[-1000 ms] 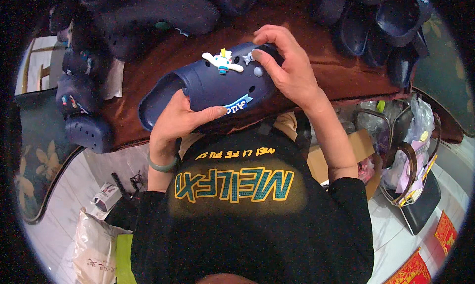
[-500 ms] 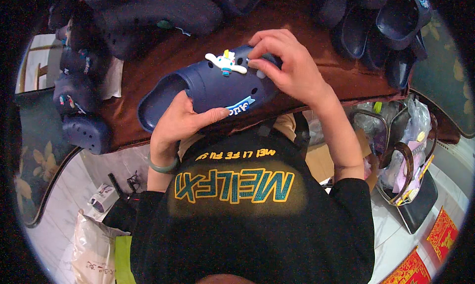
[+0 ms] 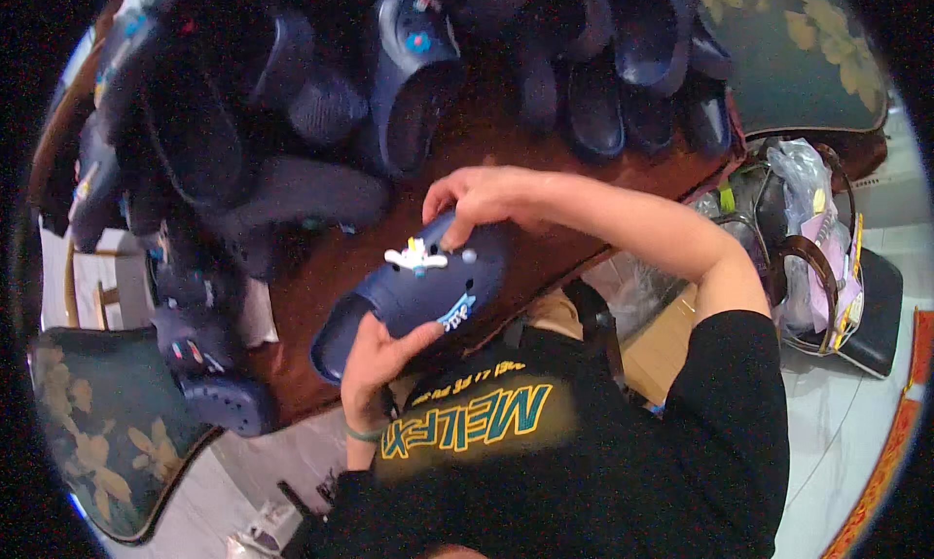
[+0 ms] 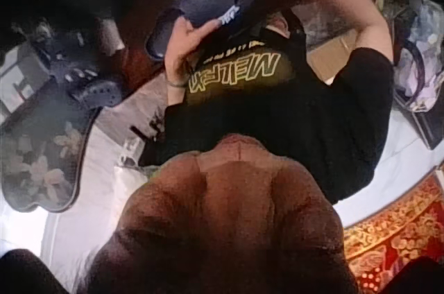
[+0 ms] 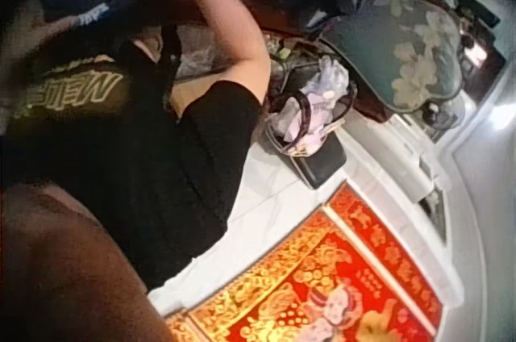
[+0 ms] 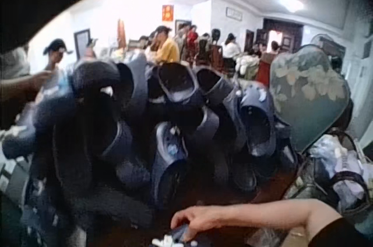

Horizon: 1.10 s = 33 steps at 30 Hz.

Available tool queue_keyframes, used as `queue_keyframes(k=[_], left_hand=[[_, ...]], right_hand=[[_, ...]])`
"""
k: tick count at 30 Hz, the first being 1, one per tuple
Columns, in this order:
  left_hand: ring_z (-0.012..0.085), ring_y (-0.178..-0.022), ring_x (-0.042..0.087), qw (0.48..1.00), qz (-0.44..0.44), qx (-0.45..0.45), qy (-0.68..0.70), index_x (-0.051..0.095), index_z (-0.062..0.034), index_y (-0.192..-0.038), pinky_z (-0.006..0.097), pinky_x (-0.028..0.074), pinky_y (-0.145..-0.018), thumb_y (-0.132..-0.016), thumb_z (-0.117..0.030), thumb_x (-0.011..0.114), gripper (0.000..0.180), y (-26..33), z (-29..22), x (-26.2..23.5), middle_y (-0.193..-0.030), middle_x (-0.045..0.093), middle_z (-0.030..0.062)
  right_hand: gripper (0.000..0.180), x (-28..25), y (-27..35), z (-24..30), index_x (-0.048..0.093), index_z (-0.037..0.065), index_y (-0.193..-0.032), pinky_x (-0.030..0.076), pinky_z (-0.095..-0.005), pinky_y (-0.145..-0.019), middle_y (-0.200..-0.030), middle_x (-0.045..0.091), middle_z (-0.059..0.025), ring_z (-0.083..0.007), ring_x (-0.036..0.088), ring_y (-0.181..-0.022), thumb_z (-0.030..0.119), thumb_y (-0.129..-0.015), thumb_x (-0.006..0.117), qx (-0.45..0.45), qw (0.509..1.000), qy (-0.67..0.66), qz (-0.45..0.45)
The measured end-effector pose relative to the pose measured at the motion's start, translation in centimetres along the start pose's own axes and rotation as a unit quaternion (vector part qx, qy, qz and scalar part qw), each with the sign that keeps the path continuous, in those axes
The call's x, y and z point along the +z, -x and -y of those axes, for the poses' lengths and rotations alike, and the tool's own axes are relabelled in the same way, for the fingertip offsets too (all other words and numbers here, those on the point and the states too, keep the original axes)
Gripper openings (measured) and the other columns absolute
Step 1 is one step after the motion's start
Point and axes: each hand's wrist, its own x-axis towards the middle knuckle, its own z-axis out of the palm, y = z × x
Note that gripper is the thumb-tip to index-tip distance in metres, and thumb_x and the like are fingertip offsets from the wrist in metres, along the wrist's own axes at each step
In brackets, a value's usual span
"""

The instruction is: Manually attaching decorative charms and labels to rubber clogs.

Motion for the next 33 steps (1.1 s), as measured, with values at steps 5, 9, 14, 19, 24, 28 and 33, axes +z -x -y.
queue_keyframes(k=[5,9,14,19,24,28,33], left_hand=[[0.0131,-0.097,0.059,1.000,0.010,-0.006,-0.021,0.060,0.0042,-0.115,0.030,0.046,-0.087,-0.082,-0.011,0.072,0.038,0.6,0.2,-0.1,-0.109,0.066,0.0072],[0.0145,-0.099,0.060,0.999,0.000,0.010,-0.048,0.059,0.0029,-0.117,0.031,0.047,-0.088,-0.081,-0.009,0.072,0.040,0.7,-0.7,0.2,-0.111,0.065,0.0074],[0.0192,-0.107,0.060,1.000,0.008,0.015,-0.002,0.050,0.0016,-0.127,0.034,0.045,-0.095,-0.075,-0.001,0.076,0.058,0.6,-0.2,0.2,-0.118,0.062,0.0095],[0.0176,-0.094,0.064,0.998,-0.061,0.009,0.002,0.057,0.0038,-0.117,0.032,0.051,-0.085,-0.074,0.002,0.075,0.047,0.9,-2.3,1.8,-0.107,0.066,0.0095],[0.0186,-0.100,0.062,0.991,-0.098,0.081,-0.044,0.056,0.0027,-0.120,0.032,0.050,-0.089,-0.073,0.005,0.075,0.051,-0.3,-5.1,3.9,-0.114,0.063,0.0094],[0.0190,-0.096,0.063,0.979,-0.131,0.146,0.050,0.056,0.0027,-0.121,0.033,0.051,-0.084,-0.085,-0.002,0.061,0.036,-3.8,-6.1,8.1,-0.114,0.062,0.0101],[0.0166,-0.106,0.054,0.984,0.115,0.123,-0.065,0.051,0.0008,-0.126,0.032,0.045,-0.091,-0.083,-0.007,0.070,0.047,-6.2,-6.4,16.1,-0.123,0.054,0.0074]], right_hand=[[0.045,1.4,0.7,0.7,0.061,0.003,-0.113,0.050,-0.0292,-0.078,-0.100,0.065,-0.0076,-0.0149,0.061,-0.089,0.007,-0.070,0.074,-0.038,0.996,0.074,-0.024],[0.041,1.8,0.8,-1.3,0.065,0.004,-0.108,0.050,-0.0311,-0.077,-0.096,0.067,-0.0068,-0.0156,0.062,-0.087,0.015,-0.070,0.076,-0.107,0.990,0.043,-0.075],[0.045,3.4,1.8,-3.3,0.060,0.003,-0.119,0.045,-0.0317,-0.094,-0.114,0.063,-0.0128,-0.0216,0.060,-0.106,0.028,-0.083,0.069,-0.199,0.963,0.077,-0.161],[0.049,5.8,3.1,-6.5,0.053,0.004,-0.126,0.040,-0.0380,-0.100,-0.123,0.055,-0.0152,-0.0287,0.051,-0.117,0.032,-0.088,0.066,-0.268,0.885,0.020,-0.381],[0.039,6.6,7.8,-8.8,0.054,0.005,-0.122,0.042,-0.0362,-0.098,-0.122,0.055,-0.0122,-0.0264,0.054,-0.114,0.021,-0.089,0.066,-0.308,0.817,-0.087,-0.480],[0.059,7.7,10.6,-9.9,0.046,0.003,-0.132,0.041,-0.0367,-0.101,-0.129,0.051,-0.0134,-0.0282,0.051,-0.119,0.023,-0.083,0.073,-0.328,0.852,0.007,-0.408],[0.093,8.7,11.0,-12.1,0.008,0.000,-0.150,0.027,-0.0390,-0.112,-0.150,0.026,-0.0217,-0.0307,0.030,-0.138,0.016,-0.083,0.071,-0.403,0.803,-0.100,-0.427]])
